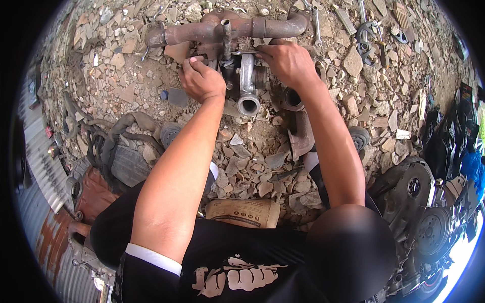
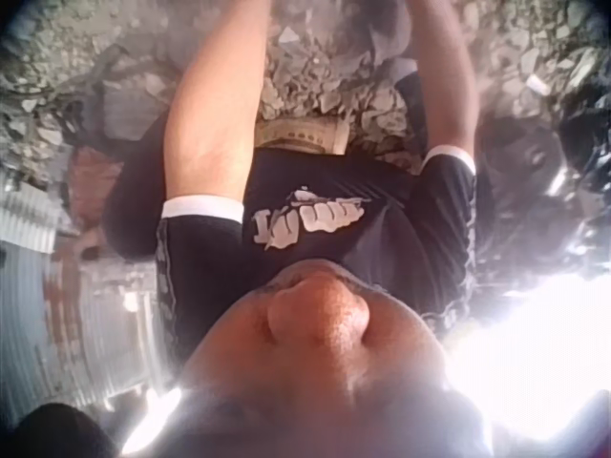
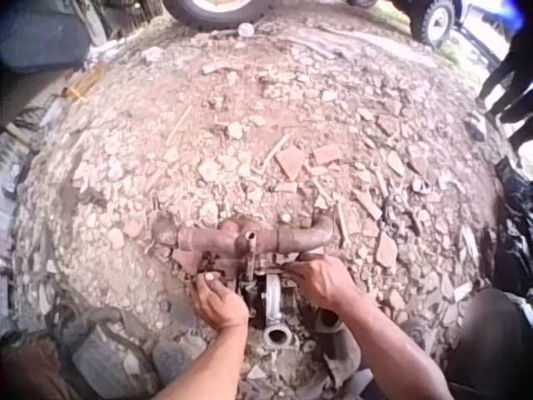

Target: The person sits on the ground and assembles a turbocharger onto an exhaust manifold. They align the components, insert bolts, and tighten them by hand to secure the assembly.

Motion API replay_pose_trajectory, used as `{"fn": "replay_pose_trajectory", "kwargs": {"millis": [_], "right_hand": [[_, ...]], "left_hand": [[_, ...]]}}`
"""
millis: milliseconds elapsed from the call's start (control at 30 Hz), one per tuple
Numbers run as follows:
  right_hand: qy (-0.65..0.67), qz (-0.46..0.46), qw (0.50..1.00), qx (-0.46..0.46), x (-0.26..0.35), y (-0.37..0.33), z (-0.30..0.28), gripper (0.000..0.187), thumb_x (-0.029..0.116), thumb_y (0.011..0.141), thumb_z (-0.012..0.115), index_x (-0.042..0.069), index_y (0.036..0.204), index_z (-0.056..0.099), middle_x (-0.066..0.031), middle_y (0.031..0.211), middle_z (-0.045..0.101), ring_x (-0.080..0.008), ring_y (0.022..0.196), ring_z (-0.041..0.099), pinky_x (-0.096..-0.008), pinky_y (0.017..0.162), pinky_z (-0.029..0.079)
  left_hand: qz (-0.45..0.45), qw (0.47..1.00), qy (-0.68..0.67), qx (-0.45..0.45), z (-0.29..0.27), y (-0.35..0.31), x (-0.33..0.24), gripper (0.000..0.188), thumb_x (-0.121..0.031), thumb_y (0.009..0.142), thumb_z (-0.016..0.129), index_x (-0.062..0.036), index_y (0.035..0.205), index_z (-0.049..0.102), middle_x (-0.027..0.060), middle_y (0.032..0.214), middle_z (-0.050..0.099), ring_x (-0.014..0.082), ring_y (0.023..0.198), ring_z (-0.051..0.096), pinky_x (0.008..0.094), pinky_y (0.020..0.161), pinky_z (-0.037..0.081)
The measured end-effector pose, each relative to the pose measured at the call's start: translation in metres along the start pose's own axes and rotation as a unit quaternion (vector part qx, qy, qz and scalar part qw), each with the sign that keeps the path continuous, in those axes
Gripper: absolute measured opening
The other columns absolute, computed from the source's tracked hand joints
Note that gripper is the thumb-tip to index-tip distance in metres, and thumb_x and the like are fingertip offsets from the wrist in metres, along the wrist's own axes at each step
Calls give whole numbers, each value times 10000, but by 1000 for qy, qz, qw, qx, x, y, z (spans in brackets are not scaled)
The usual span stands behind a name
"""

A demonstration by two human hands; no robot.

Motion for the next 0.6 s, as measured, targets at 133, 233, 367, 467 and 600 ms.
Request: {"fn": "replay_pose_trajectory", "kwargs": {"millis": [133,233,367,467,600], "right_hand": [[-42,24,999,-5,28,-1,-11,211,241,983,602,106,1034,757,-170,1014,727,-384,878,713,-481,756,580],[-16,14,1000,7,28,5,-7,193,216,956,623,63,963,741,-187,895,717,-407,850,708,-498,749,571],[5,34,999,35,19,8,0,291,277,949,657,-5,926,724,-228,806,703,-424,852,708,-510,761,564],[-43,66,996,46,10,12,10,384,341,1001,627,-16,913,739,-297,849,689,-467,859,677,-544,784,532],[-48,125,986,101,3,18,21,511,462,1003,599,-28,950,731,-303,903,709,-478,927,692,-544,834,548]], "left_hand": [[1,1000,13,-8,0,-1,2,371,-294,1038,428,-2,1064,655,269,1140,599,461,1007,616,567,867,489],[0,1000,9,-2,1,0,3,373,-294,1038,427,-1,1067,656,270,1143,598,462,1018,616,570,872,491],[8,1000,18,-7,-1,-1,1,367,-292,1037,427,-5,1064,655,261,1148,599,458,1014,622,571,861,499],[10,1000,15,-8,-2,-2,0,354,-286,1036,431,-10,1056,652,248,1132,605,454,989,628,566,834,508],[27,999,19,-37,-3,-1,0,324,-268,1032,447,-10,1040,642,241,1092,616,454,961,630,560,800,514]]}}
Point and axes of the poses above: each hand's wrist, its own y-axis towards the middle knuckle, its own z-axis out of the palm, x = y × z, the point moved 9 cm from there along y, towards the middle knuckle
